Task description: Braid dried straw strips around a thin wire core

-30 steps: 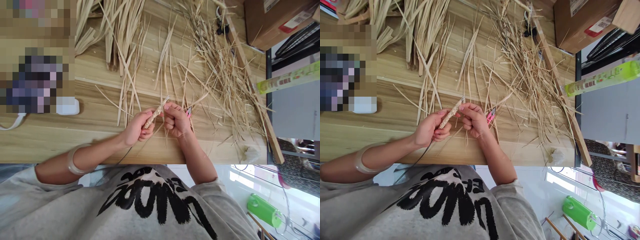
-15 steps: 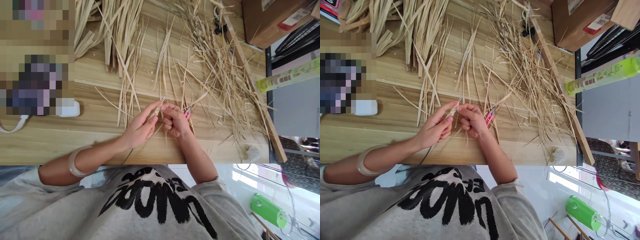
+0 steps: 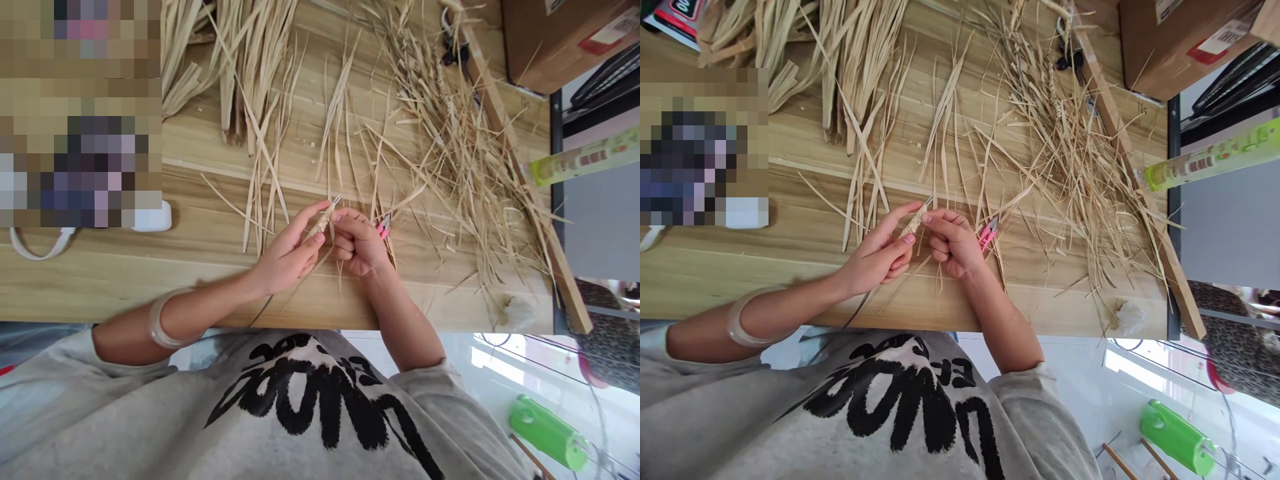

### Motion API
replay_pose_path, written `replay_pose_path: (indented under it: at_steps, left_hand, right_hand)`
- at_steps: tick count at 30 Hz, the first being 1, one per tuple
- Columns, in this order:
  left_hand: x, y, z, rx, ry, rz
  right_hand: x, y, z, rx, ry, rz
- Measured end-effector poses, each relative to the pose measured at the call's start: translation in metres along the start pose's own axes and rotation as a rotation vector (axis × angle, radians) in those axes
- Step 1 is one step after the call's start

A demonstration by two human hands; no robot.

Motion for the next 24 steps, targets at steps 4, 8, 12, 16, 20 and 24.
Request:
replay_pose_path:
  at_steps: [4,8,12,16,20,24]
  left_hand:
    - [-0.0007,0.0,0.0002,0.008,-0.015,-0.016]
    - [0.0002,-0.0032,0.0008,0.031,-0.006,-0.02]
    - [0.0012,-0.0058,0.0015,0.031,-0.004,-0.017]
    - [0.0021,-0.0067,0.0013,0.033,0.009,-0.004]
    - [0.0042,-0.005,0.0016,0.011,0.049,0.008]
    - [0.0084,-0.0046,0.0033,-0.006,0.1,0.013]
  right_hand:
    - [-0.0002,0.0006,0.0002,-0.002,-0.003,0.008]
    - [-0.0007,0.0009,0.0007,-0.005,-0.015,0.006]
    - [0.0,0.0017,0.0012,-0.014,-0.005,-0.015]
    - [0.0003,0.003,0.0019,-0.019,-0.003,-0.006]
    - [-0.001,0.0044,0.0027,-0.005,-0.017,0.007]
    - [-0.0026,0.0035,0.0039,0.042,-0.068,0.005]
Point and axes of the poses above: each hand's wrist, its own z-axis towards the middle knuckle, its own x-axis out of the back of the hand, y = z × x, the point moved 6 cm from there along z, towards the middle knuckle, and after that the axes turned 11 degrees about z, right-handed, at the moved point
